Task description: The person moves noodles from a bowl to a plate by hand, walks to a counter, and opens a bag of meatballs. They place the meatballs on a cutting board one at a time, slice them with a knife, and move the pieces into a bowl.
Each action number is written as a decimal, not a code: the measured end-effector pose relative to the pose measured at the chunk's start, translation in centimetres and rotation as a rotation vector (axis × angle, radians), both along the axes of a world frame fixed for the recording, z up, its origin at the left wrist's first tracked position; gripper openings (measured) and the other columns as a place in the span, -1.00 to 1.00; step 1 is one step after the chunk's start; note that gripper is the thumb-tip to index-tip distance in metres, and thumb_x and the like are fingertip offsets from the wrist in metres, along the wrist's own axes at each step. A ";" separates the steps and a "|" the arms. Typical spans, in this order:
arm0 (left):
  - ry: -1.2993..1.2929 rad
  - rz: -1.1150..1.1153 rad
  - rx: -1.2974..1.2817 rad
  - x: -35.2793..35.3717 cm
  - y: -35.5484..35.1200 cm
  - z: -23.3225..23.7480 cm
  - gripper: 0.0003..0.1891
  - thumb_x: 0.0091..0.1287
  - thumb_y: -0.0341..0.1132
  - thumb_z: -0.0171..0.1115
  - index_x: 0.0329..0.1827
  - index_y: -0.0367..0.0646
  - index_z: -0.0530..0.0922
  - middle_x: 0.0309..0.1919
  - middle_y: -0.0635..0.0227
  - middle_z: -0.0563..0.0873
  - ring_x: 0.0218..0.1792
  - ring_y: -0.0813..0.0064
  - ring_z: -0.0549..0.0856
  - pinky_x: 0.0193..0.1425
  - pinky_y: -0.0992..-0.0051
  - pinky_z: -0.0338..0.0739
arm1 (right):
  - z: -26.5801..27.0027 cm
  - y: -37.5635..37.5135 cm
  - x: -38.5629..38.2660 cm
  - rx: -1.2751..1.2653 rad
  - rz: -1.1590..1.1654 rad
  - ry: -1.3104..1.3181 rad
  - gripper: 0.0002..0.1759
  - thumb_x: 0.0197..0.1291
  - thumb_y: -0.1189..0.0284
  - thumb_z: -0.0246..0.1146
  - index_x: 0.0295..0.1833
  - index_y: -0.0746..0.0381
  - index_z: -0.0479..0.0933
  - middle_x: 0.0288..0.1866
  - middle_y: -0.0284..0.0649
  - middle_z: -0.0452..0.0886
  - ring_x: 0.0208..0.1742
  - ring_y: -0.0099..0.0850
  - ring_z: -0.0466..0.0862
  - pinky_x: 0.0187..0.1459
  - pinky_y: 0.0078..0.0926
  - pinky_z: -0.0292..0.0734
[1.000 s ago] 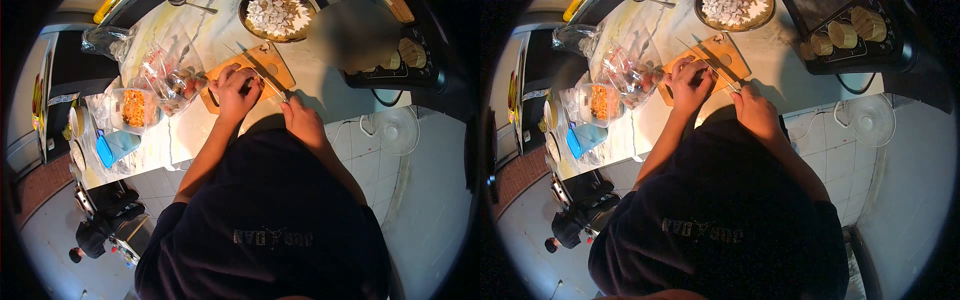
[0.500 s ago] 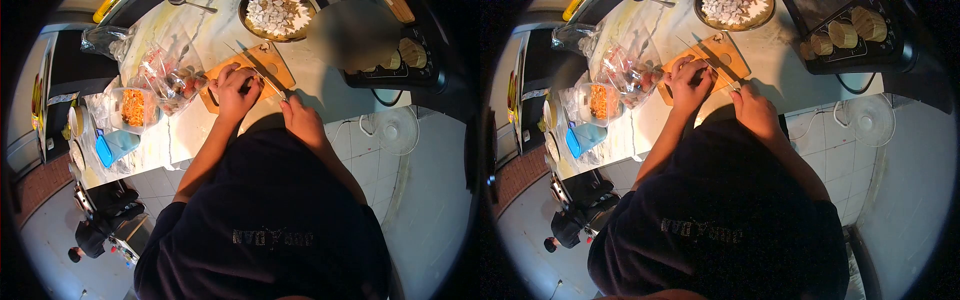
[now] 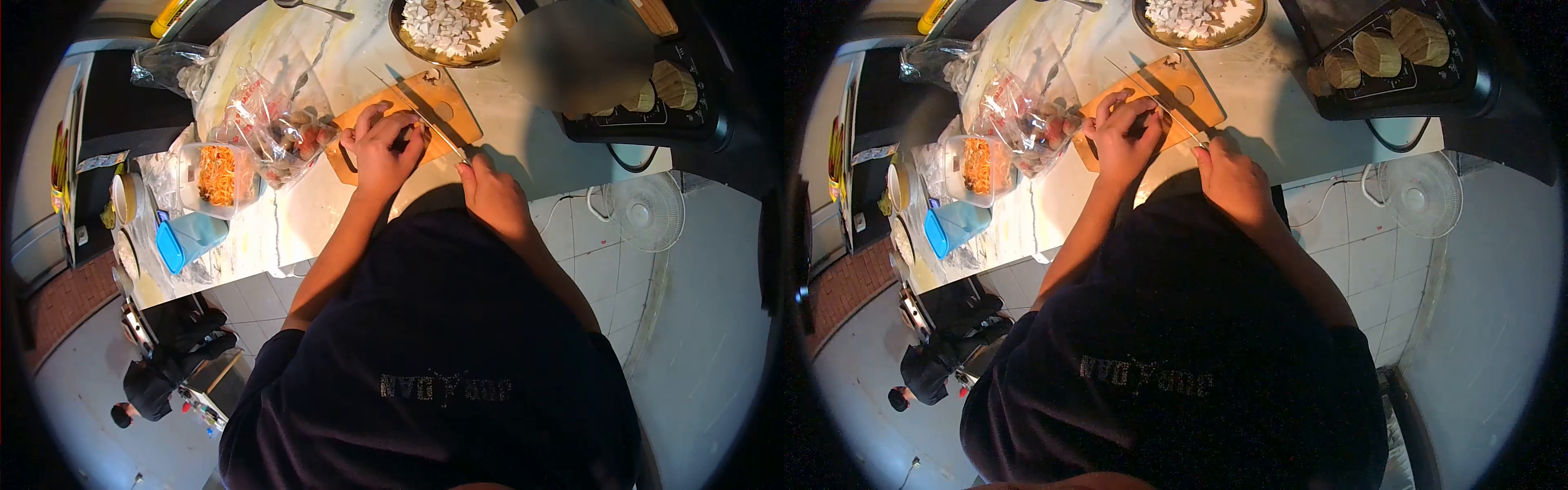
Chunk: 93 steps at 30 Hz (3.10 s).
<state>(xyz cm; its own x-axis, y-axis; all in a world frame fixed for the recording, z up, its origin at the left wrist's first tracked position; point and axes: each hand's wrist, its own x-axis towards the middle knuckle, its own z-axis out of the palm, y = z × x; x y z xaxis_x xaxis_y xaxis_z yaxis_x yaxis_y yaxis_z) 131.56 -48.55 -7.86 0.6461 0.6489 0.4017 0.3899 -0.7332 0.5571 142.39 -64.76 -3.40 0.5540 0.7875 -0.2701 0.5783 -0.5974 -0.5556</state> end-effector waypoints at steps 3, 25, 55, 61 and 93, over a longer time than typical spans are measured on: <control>-0.005 -0.001 0.006 0.0 0.0 -0.1 -0.86 0.13 -0.22 0.44 -0.25 0.10 0.72 -0.23 0.59 0.79 0.18 0.38 0.57 0.14 0.18 0.06 | 0.1 0.0 0.0 0.033 -0.001 0.002 -0.61 0.45 0.13 0.05 -0.18 0.27 0.45 -0.38 0.15 0.65 -0.29 0.19 0.68 -0.22 0.10 0.58; 0.008 0.004 0.053 0.2 -0.1 0.0 -0.84 0.11 -0.21 0.45 -0.25 0.09 0.73 -0.27 0.54 0.79 0.15 0.38 0.58 0.09 0.21 0.09 | -1.0 0.0 0.3 0.050 -0.051 0.011 -0.62 0.46 0.16 0.05 -0.18 0.30 0.44 -0.35 0.20 0.64 -0.25 0.23 0.66 -0.19 0.14 0.55; 0.005 0.004 -0.002 -0.2 -0.1 -0.2 -0.77 0.03 -0.23 0.46 -0.22 0.06 0.70 -0.19 0.47 0.72 0.14 0.40 0.57 0.13 0.21 0.09 | -0.9 0.0 -0.3 -0.028 0.003 0.067 -0.61 0.44 0.14 0.08 -0.16 0.30 0.43 -0.40 0.22 0.64 -0.27 0.25 0.67 -0.21 0.16 0.56; -0.050 0.024 0.010 -0.1 -0.1 -0.3 -0.80 0.05 -0.23 0.45 -0.25 0.06 0.69 -0.29 0.50 0.74 0.11 0.36 0.58 0.06 0.20 0.08 | -1.4 0.1 -0.6 -0.014 -0.009 0.062 -0.61 0.45 0.14 0.07 -0.15 0.31 0.43 -0.41 0.22 0.64 -0.27 0.26 0.66 -0.21 0.18 0.55; 0.091 0.023 0.120 0.1 -0.2 0.8 -0.64 0.06 -0.12 0.45 -0.03 0.17 0.72 -0.10 0.59 0.72 0.16 0.24 0.46 0.15 0.12 0.15 | -0.6 -1.1 0.5 0.135 -0.069 0.040 -0.64 0.47 0.20 0.06 -0.21 0.31 0.44 -0.44 0.24 0.58 -0.28 0.28 0.60 -0.30 0.14 0.47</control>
